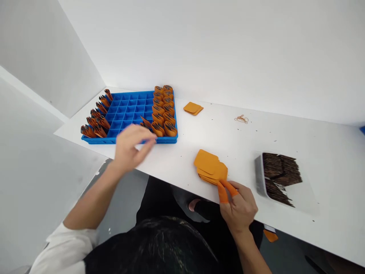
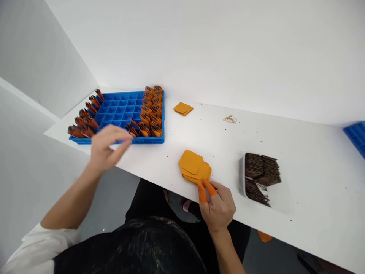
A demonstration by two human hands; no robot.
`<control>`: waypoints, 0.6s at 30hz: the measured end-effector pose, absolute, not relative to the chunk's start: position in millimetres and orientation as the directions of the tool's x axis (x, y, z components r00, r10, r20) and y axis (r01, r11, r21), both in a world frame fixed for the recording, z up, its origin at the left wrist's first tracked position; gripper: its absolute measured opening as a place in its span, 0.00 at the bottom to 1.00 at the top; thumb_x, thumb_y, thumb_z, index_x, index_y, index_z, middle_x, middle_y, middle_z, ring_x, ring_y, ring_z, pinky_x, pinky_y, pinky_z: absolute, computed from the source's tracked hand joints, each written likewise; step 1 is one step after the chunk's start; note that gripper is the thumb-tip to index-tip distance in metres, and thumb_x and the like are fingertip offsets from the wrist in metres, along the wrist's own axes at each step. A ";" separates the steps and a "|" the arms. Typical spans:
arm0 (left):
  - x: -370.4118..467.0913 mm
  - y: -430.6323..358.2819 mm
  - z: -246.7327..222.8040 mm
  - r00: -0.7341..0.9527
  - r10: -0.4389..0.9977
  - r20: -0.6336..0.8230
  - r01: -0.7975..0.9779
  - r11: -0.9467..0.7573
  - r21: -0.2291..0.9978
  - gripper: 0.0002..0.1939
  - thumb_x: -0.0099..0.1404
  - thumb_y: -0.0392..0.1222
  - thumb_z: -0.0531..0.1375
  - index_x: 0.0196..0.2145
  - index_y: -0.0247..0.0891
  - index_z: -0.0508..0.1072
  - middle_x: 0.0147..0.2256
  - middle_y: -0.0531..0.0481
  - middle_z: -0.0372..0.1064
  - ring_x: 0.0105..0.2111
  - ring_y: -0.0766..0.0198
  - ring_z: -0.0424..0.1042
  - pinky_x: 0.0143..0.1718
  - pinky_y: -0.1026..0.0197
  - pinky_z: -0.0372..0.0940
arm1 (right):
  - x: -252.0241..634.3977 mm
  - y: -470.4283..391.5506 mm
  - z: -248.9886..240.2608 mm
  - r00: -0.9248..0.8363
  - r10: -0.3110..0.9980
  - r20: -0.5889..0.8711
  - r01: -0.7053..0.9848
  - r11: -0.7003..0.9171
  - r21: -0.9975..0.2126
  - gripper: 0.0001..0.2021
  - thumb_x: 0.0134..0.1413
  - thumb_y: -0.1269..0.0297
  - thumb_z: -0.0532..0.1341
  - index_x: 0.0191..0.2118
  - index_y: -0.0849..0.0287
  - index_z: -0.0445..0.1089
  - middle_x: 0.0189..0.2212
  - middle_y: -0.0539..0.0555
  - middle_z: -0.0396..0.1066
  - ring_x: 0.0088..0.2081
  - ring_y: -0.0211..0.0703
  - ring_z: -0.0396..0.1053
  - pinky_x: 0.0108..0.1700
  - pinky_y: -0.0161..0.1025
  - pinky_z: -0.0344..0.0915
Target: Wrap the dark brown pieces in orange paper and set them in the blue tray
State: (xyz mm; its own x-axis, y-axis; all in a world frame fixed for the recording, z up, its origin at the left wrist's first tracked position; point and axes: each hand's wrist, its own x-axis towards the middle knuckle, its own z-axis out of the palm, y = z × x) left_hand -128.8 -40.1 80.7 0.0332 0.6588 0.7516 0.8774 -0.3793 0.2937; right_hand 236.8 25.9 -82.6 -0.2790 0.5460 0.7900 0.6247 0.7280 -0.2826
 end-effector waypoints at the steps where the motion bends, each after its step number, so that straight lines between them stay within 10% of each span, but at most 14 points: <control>1: -106.7 -53.0 72.6 0.128 0.652 0.747 0.828 -0.485 0.282 0.05 0.70 0.35 0.65 0.42 0.41 0.81 0.37 0.48 0.83 0.37 0.61 0.80 0.43 0.58 0.74 | 235.8 26.9 -83.5 -0.272 0.545 0.793 0.617 0.731 -0.290 0.10 0.63 0.70 0.71 0.49 0.60 0.80 0.40 0.59 0.80 0.39 0.48 0.77 0.41 0.44 0.74; 12: -18.9 -63.0 -34.9 0.073 0.897 0.437 0.783 -0.322 0.532 0.12 0.76 0.50 0.62 0.41 0.43 0.83 0.39 0.42 0.83 0.42 0.52 0.81 0.46 0.50 0.75 | 274.2 -6.3 -11.5 -0.175 0.847 0.503 0.537 0.510 -0.672 0.13 0.69 0.53 0.64 0.40 0.54 0.83 0.36 0.57 0.81 0.38 0.48 0.77 0.44 0.48 0.74; 18: -20.4 -34.0 -28.4 0.057 0.907 0.417 0.810 -0.286 0.512 0.12 0.75 0.50 0.62 0.41 0.42 0.82 0.41 0.45 0.83 0.43 0.54 0.80 0.50 0.51 0.72 | 342.2 43.0 49.6 -0.245 0.923 0.297 0.760 0.373 -0.533 0.11 0.64 0.56 0.66 0.41 0.55 0.84 0.32 0.53 0.78 0.34 0.44 0.72 0.40 0.44 0.68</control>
State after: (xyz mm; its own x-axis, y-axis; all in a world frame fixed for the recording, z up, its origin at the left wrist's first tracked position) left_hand -20.4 -34.0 -28.4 0.0565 0.9069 0.4175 0.8096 -0.2863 0.5125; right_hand 342.2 43.0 49.6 -0.2451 0.9230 0.2965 0.7598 0.3729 -0.5327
